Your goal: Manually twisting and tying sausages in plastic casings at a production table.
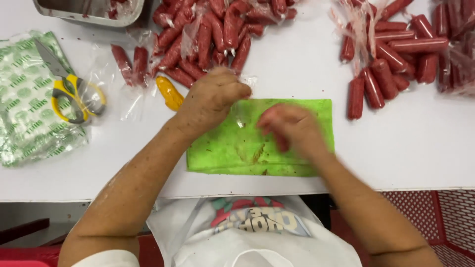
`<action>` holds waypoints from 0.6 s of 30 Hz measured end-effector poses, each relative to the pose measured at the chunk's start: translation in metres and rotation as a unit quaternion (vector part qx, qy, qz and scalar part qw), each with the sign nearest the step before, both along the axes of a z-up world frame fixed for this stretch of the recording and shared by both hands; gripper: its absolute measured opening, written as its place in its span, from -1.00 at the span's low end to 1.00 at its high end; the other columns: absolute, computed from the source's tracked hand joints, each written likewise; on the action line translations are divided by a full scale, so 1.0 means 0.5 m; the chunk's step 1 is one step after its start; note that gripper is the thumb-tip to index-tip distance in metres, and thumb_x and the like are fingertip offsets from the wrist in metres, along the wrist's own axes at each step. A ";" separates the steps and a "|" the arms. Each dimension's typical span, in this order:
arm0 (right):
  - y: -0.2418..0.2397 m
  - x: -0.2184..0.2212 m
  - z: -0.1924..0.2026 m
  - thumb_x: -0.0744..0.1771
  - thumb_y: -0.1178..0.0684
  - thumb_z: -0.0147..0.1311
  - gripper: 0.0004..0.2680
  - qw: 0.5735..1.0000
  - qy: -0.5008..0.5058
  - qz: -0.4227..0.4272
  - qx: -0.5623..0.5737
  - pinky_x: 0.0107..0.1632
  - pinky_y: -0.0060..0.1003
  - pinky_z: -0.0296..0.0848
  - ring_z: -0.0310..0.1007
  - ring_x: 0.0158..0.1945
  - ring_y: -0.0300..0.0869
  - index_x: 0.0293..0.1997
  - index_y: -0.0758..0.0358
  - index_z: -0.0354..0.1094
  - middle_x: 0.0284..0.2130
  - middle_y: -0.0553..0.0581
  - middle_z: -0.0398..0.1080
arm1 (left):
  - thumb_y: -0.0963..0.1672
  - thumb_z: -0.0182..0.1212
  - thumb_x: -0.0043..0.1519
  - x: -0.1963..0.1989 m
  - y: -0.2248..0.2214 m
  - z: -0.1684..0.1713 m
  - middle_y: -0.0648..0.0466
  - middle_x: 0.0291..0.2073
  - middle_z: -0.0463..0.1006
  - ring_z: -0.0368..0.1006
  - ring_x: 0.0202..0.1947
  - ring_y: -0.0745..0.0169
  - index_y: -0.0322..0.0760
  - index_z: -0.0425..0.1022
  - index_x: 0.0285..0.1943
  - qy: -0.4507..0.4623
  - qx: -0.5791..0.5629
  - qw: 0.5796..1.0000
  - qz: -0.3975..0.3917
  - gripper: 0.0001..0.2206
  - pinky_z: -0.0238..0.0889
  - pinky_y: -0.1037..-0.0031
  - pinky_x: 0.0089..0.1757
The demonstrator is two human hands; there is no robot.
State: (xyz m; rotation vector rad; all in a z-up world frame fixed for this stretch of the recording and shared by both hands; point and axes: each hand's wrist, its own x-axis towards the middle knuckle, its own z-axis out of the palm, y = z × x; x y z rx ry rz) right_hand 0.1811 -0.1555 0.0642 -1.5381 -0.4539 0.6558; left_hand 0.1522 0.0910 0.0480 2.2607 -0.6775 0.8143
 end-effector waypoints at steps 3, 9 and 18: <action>-0.092 0.136 0.096 0.47 0.19 -0.03 -0.89 0.975 -0.187 -0.078 -0.093 -0.47 -0.48 0.42 0.30 -0.57 -0.33 0.06 0.25 0.43 -0.35 0.11 0.45 | -0.24 0.28 0.06 -0.022 0.033 0.101 0.08 0.29 0.39 0.18 0.21 -0.02 0.15 0.47 0.30 0.242 0.315 0.915 0.068 -0.42 0.29 0.15 0.00; -0.087 0.097 0.120 0.45 0.26 -0.02 -0.76 0.842 -0.495 -0.104 -0.186 -0.26 -0.42 0.19 0.19 -0.16 -0.19 0.31 0.28 0.31 0.34 0.32 0.26 | -0.13 0.50 0.09 0.014 0.044 0.072 0.13 -0.06 0.67 0.35 0.12 0.01 -0.07 0.68 -0.22 0.058 0.217 0.974 0.021 -0.87 0.07 0.08 0.15; 0.137 0.031 0.104 0.28 0.26 -0.04 -0.92 0.954 0.113 -0.066 0.271 -0.17 -0.30 0.19 0.23 -0.28 -0.22 -0.28 0.34 0.40 -0.39 0.09 0.35 | -0.13 0.05 0.40 0.048 -0.071 0.198 0.09 -0.09 0.60 0.49 -0.02 0.23 -0.21 0.56 0.01 0.101 -0.196 0.975 -0.041 -0.83 0.34 0.45 0.02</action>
